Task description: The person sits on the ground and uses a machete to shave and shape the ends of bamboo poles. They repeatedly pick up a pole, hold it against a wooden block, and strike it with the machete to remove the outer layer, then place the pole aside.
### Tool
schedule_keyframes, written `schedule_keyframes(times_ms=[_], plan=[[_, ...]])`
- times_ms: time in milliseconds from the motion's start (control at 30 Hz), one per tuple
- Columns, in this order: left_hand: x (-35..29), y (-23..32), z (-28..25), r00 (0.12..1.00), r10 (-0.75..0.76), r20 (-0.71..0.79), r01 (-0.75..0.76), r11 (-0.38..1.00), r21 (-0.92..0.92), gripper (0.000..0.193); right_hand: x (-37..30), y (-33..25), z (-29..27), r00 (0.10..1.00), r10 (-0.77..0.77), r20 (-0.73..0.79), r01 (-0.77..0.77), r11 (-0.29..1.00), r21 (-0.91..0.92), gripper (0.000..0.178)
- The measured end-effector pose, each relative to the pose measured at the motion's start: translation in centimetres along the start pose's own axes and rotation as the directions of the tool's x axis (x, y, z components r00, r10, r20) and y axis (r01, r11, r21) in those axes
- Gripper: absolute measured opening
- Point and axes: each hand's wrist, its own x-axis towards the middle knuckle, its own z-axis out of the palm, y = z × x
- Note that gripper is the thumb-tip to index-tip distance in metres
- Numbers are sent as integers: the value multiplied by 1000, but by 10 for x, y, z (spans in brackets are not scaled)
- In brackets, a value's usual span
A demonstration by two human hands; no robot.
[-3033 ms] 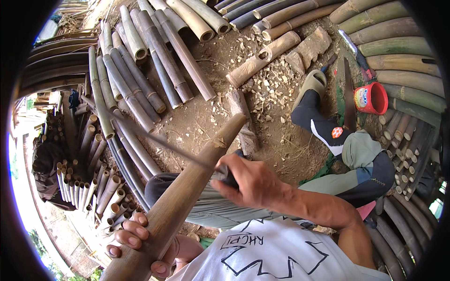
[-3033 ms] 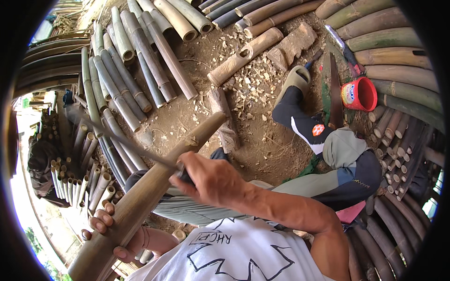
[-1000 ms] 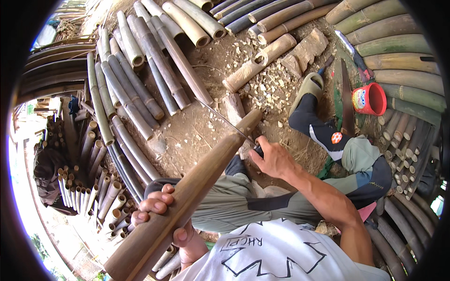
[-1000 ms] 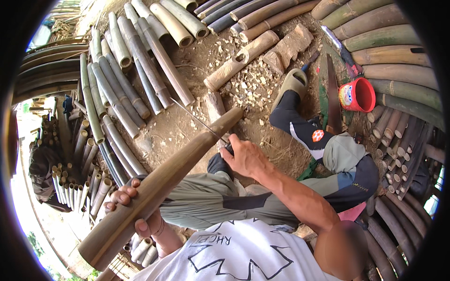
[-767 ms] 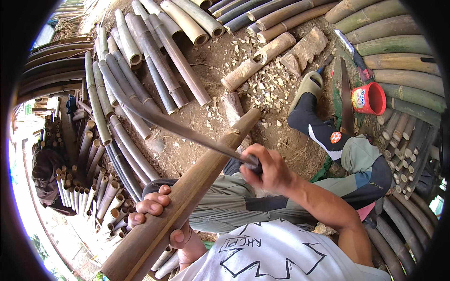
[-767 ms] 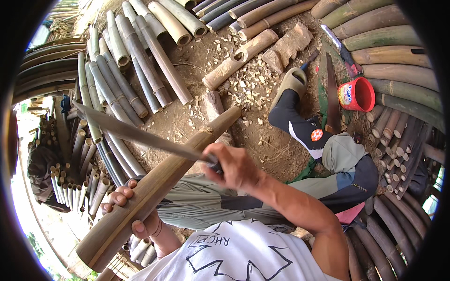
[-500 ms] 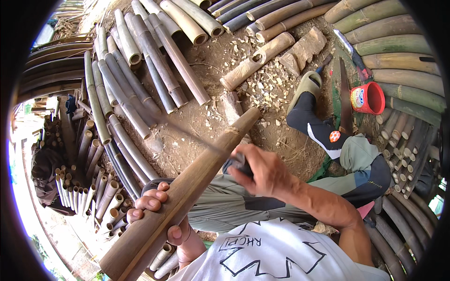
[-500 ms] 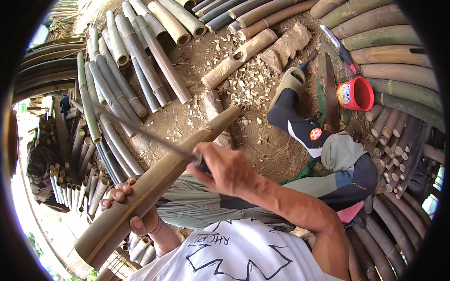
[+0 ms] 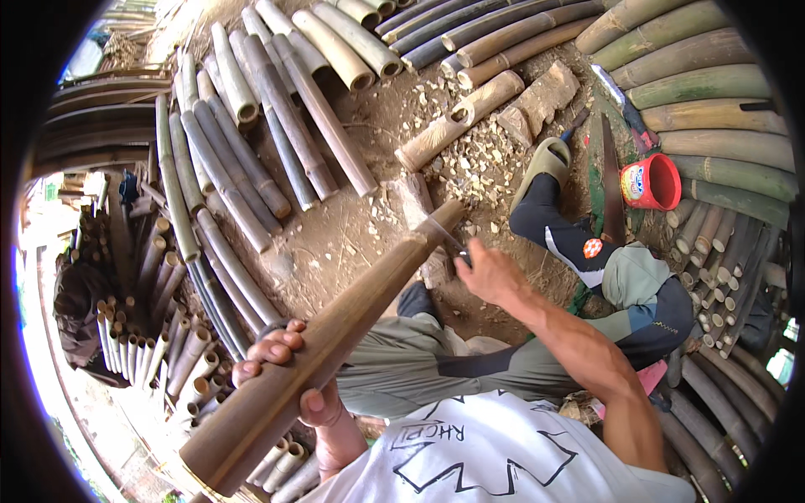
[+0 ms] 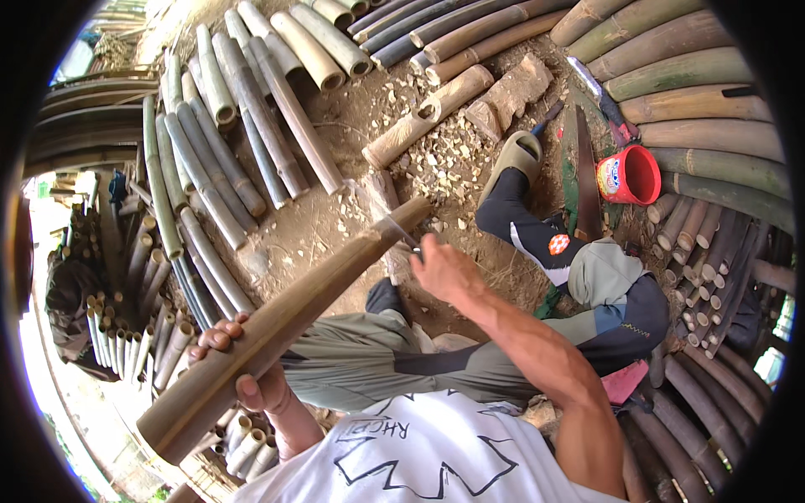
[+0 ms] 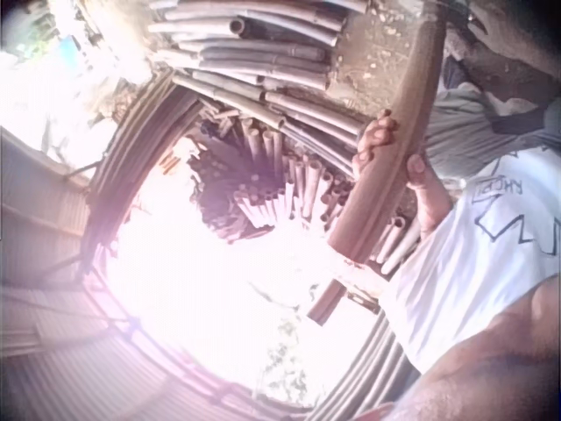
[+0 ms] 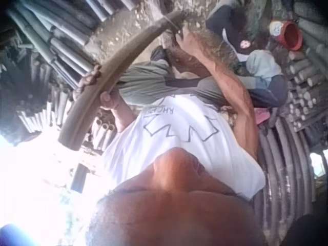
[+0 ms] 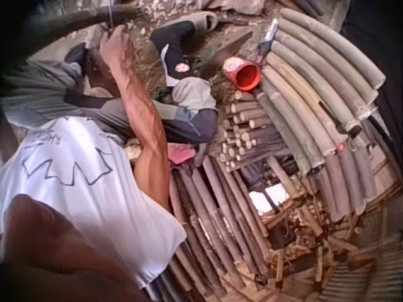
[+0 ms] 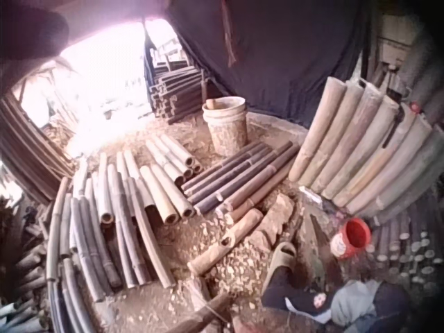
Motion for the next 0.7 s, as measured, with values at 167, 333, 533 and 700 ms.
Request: schedule_keyframes(times_ms=[167, 333, 533, 700], plan=[[8, -3, -1, 1000, -6, -31, 5, 999, -36, 65, -16, -26, -30, 890, -268, -368, 323, 942, 94, 38], [119, 57, -57, 985, 133, -108, -113, 978, 177, 59, -11, -8, -41, 907, -152, -392, 248, 946, 209, 36], [266, 81, -102, 987, -145, 73, 67, 772, 633, 53, 4, 42, -21, 971, 128, -200, -48, 931, 363, 36], [179, -111, -71, 595, -696, 402, -203, 354, 913, 48, 41, 48, -32, 992, 91, -93, -97, 993, -68, 36]])
